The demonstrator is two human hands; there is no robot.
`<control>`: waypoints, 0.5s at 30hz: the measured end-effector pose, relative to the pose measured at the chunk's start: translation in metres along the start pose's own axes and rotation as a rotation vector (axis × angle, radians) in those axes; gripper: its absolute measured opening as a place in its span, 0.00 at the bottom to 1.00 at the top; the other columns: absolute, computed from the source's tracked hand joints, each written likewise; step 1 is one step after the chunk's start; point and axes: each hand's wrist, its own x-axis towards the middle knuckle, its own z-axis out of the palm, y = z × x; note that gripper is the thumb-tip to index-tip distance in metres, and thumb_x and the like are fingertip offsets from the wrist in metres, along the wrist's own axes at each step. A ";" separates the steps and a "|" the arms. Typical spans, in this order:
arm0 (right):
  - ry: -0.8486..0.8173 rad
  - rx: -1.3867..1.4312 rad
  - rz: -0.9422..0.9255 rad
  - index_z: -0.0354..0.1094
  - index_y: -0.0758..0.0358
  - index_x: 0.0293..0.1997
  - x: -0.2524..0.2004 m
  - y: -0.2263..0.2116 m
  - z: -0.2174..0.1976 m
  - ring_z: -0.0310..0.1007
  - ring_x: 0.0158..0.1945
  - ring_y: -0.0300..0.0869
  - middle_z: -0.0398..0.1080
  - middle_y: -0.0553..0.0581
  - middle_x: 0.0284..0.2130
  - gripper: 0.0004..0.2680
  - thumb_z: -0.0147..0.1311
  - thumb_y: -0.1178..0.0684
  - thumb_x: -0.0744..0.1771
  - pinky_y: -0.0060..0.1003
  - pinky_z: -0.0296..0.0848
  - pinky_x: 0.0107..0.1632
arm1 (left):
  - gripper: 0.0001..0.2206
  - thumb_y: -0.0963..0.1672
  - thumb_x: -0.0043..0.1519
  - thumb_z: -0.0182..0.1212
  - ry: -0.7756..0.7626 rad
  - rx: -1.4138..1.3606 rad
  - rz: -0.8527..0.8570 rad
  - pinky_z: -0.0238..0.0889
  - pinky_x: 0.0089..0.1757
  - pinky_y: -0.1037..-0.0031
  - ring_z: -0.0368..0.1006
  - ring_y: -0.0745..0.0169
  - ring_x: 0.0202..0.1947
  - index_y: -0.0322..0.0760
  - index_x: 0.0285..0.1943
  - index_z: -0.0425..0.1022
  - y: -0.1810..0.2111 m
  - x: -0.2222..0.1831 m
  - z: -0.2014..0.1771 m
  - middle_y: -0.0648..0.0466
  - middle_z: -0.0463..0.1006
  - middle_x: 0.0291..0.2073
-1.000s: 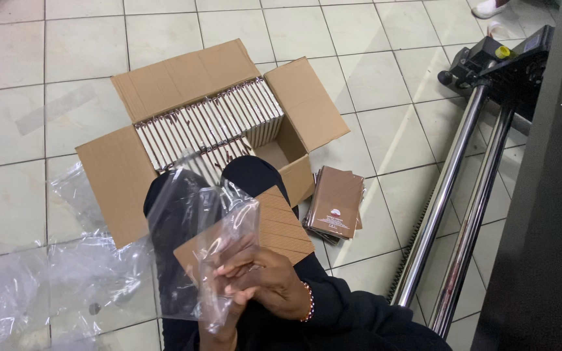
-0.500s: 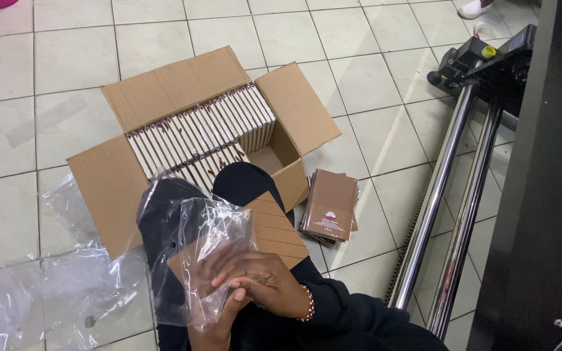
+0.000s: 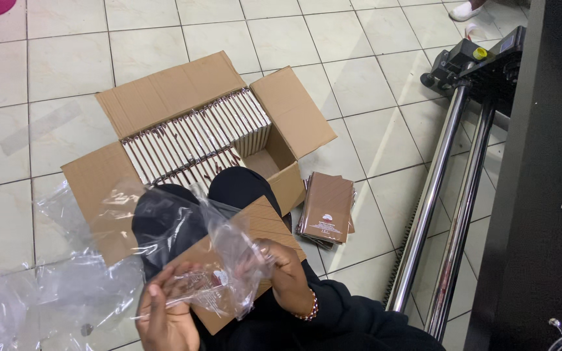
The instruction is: The person places brown notebooks into clear plastic sleeves, seals the sleeves, and places the packed notebooks into a cardboard box while sitting on the floor.
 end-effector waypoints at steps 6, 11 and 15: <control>0.258 0.367 -0.042 0.65 0.67 0.36 0.002 0.018 -0.011 0.71 0.37 0.46 0.67 0.61 0.33 0.08 0.48 0.53 0.71 0.43 0.77 0.44 | 0.14 0.47 0.74 0.54 0.070 -0.206 -0.050 0.72 0.53 0.45 0.76 0.31 0.55 0.30 0.57 0.73 -0.005 0.027 -0.087 0.34 0.78 0.55; 0.548 0.517 0.103 0.63 0.66 0.39 0.006 0.037 -0.037 0.73 0.39 0.50 0.69 0.62 0.33 0.05 0.48 0.56 0.71 0.42 0.71 0.50 | 0.14 0.51 0.77 0.53 0.069 -0.305 -0.059 0.69 0.59 0.56 0.74 0.47 0.64 0.41 0.58 0.77 -0.002 0.041 -0.146 0.52 0.81 0.56; 0.658 0.552 0.097 0.64 0.67 0.38 0.009 0.046 -0.061 0.73 0.41 0.50 0.68 0.63 0.34 0.06 0.51 0.55 0.70 0.42 0.75 0.51 | 0.19 0.50 0.82 0.45 -0.032 -0.493 0.038 0.68 0.59 0.49 0.69 0.35 0.69 0.32 0.64 0.76 0.002 0.055 -0.187 0.42 0.78 0.62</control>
